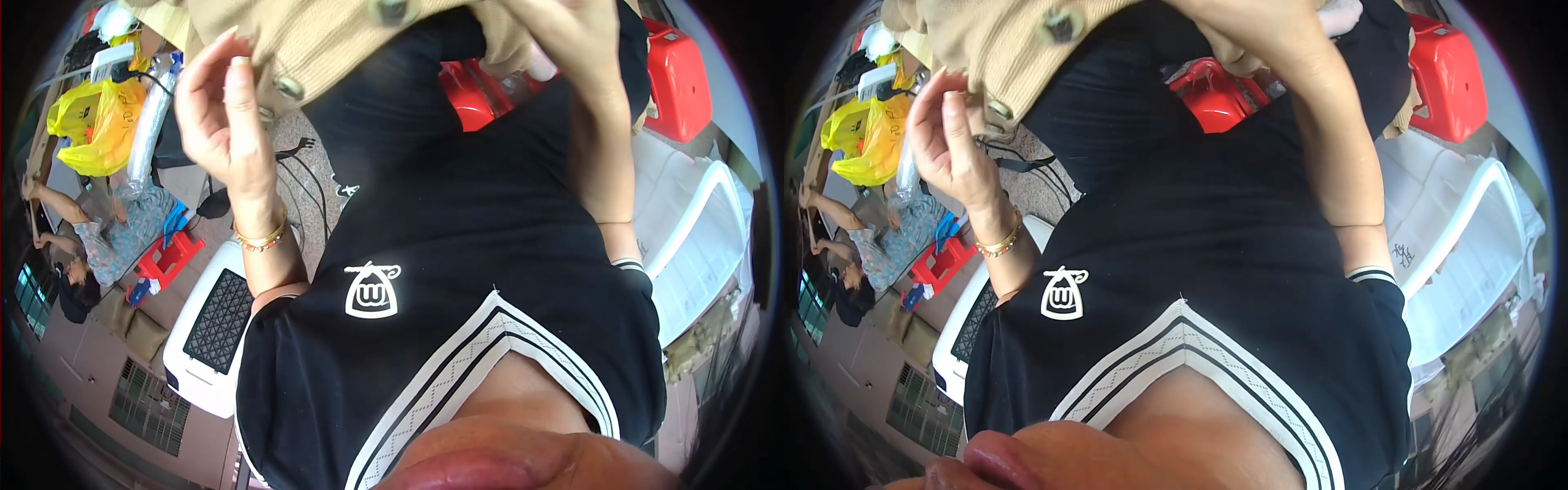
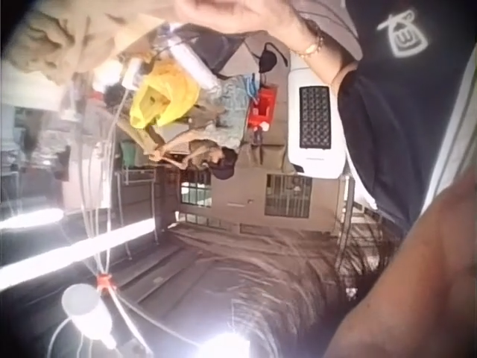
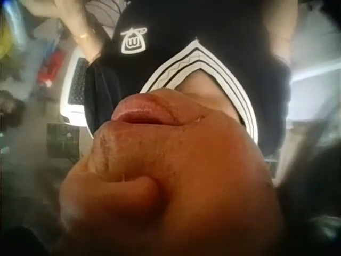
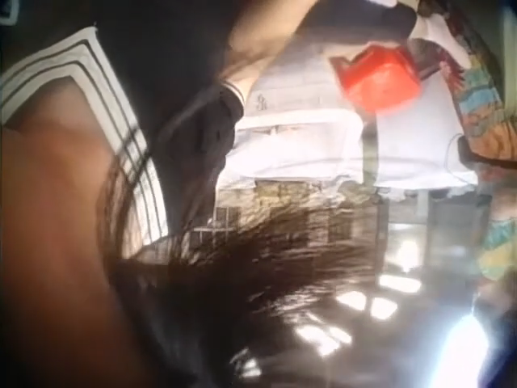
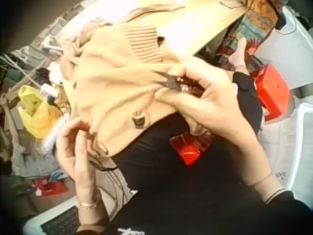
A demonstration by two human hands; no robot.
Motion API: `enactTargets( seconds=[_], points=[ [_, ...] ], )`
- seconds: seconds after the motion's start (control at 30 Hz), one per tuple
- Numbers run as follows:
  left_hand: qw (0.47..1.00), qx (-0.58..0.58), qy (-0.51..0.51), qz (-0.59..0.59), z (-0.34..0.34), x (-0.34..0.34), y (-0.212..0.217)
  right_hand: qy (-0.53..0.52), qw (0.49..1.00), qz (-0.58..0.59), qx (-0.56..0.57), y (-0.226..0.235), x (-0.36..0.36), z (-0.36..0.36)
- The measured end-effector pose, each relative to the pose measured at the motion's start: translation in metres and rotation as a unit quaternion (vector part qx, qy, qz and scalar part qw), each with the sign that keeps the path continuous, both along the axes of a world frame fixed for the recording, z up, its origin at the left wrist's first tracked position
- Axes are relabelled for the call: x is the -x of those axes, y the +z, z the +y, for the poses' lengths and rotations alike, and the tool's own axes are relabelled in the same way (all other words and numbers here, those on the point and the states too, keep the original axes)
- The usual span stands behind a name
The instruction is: Trimming loose threads from buttons on a tan sweater using small snips.
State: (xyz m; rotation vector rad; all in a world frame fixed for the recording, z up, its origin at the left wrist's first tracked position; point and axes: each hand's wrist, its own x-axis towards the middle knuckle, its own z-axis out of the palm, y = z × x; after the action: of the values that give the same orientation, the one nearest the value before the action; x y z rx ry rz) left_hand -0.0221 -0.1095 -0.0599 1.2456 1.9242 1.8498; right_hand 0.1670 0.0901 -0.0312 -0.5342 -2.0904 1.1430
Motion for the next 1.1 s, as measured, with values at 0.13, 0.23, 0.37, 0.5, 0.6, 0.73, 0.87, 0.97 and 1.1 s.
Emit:
enactTargets(
  seconds=[0.13, 0.23, 0.37, 0.5, 0.6, 0.73, 0.87, 0.97, 1.1],
  points=[
    [0.982, -0.004, 0.025, 0.188, 0.021, 0.0, 0.03, -0.053, 0.993, 0.075, 0.08, 0.009, -0.012, 0.041],
    [0.96, 0.015, 0.005, 0.278, 0.031, -0.017, 0.039, -0.077, 0.993, 0.093, 0.007, 0.007, -0.007, 0.054],
    [0.939, 0.101, -0.05, 0.324, 0.057, -0.035, 0.05, -0.042, 0.99, 0.11, 0.077, -0.01, 0.001, 0.072],
    [0.927, 0.129, -0.042, 0.35, 0.053, -0.021, 0.033, -0.137, 0.968, 0.087, -0.19, -0.029, 0.004, 0.047],
    [0.94, 0.126, -0.039, 0.315, 0.05, -0.018, 0.028, -0.087, 0.986, 0.081, -0.116, -0.023, -0.009, 0.018],
    [0.935, 0.133, -0.044, 0.327, 0.048, -0.027, 0.031, 0.008, 0.986, 0.128, -0.103, -0.039, -0.012, -0.002],
    [0.926, 0.16, -0.046, 0.337, 0.047, -0.023, 0.031, 0.034, 0.995, 0.077, -0.052, -0.043, -0.019, -0.014],
    [0.937, 0.148, -0.049, 0.314, 0.044, -0.02, 0.028, 0.043, 0.995, 0.085, 0.017, -0.046, -0.013, -0.017],
    [0.961, 0.117, -0.071, 0.239, 0.044, -0.022, 0.023, 0.042, 0.997, 0.056, -0.041, -0.051, -0.011, -0.015]
  ],
)
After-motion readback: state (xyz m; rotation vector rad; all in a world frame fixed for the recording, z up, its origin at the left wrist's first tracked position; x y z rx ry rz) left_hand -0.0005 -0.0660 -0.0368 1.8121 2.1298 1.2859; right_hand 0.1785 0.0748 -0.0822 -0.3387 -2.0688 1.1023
